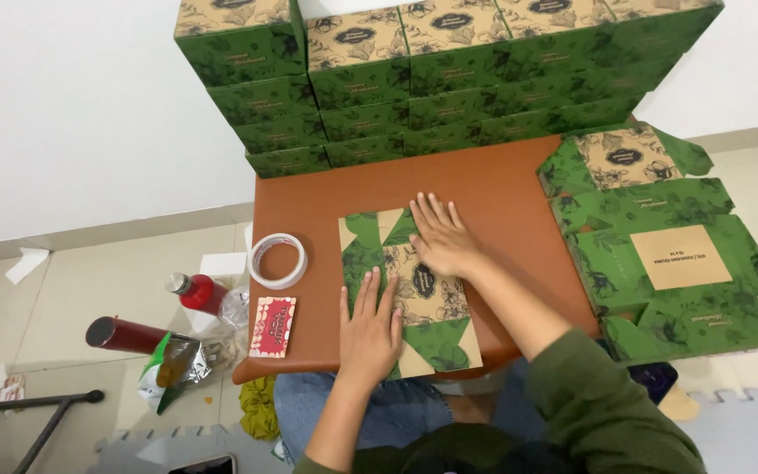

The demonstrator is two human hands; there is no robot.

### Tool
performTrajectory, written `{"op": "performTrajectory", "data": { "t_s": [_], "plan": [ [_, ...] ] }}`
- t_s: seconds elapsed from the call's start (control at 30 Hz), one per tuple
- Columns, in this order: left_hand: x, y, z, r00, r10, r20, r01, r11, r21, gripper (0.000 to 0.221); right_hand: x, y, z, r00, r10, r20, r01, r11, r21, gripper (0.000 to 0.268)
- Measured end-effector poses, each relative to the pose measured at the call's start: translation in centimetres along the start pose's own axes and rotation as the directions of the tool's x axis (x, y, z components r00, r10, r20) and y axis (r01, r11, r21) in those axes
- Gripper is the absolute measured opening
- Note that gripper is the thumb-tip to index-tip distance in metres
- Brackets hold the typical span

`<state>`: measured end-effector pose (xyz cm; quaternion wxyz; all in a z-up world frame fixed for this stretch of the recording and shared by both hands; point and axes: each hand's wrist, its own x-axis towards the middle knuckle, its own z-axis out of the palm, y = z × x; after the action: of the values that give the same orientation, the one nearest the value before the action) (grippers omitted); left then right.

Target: Assembling small cardboard boxes by folding flat sheets along pre-scored lines and stacking the finished products.

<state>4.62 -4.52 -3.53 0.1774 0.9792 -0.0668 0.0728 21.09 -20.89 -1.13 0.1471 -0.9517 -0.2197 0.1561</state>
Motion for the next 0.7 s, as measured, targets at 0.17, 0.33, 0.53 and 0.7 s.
{"op": "performTrajectory", "data": {
  "t_s": [0.17, 0.33, 0.53, 0.7],
  "plan": [
    [-0.1, -0.1, 0.2, 1.000, 0.003, -0.013, -0.003, 1.000, 0.013, 0.053, 4.0, 1.6, 1.3, 0.989, -0.005, -0.149, -0.014, 0.992, -0.125, 0.066],
    [-0.2, -0.1, 0.1, 1.000, 0.010, -0.003, -0.010, 1.000, 0.002, 0.053, -1.3, 0.0, 1.4, 0.992, -0.016, -0.124, -0.001, 0.991, -0.132, 0.069],
    [-0.2, 0.0, 0.0, 0.998, -0.003, 0.058, 0.004, 1.000, -0.014, 0.056, -12.2, -1.9, 4.8, 0.990, -0.139, -0.019, 0.132, 0.969, -0.207, 0.093],
    [-0.2, -1.1, 2.3, 0.962, -0.027, -0.270, 0.004, 0.996, -0.084, 0.083, -15.8, -2.2, 7.8, 0.852, -0.224, -0.473, 0.265, 0.964, 0.022, 0.091]
  ]
}}
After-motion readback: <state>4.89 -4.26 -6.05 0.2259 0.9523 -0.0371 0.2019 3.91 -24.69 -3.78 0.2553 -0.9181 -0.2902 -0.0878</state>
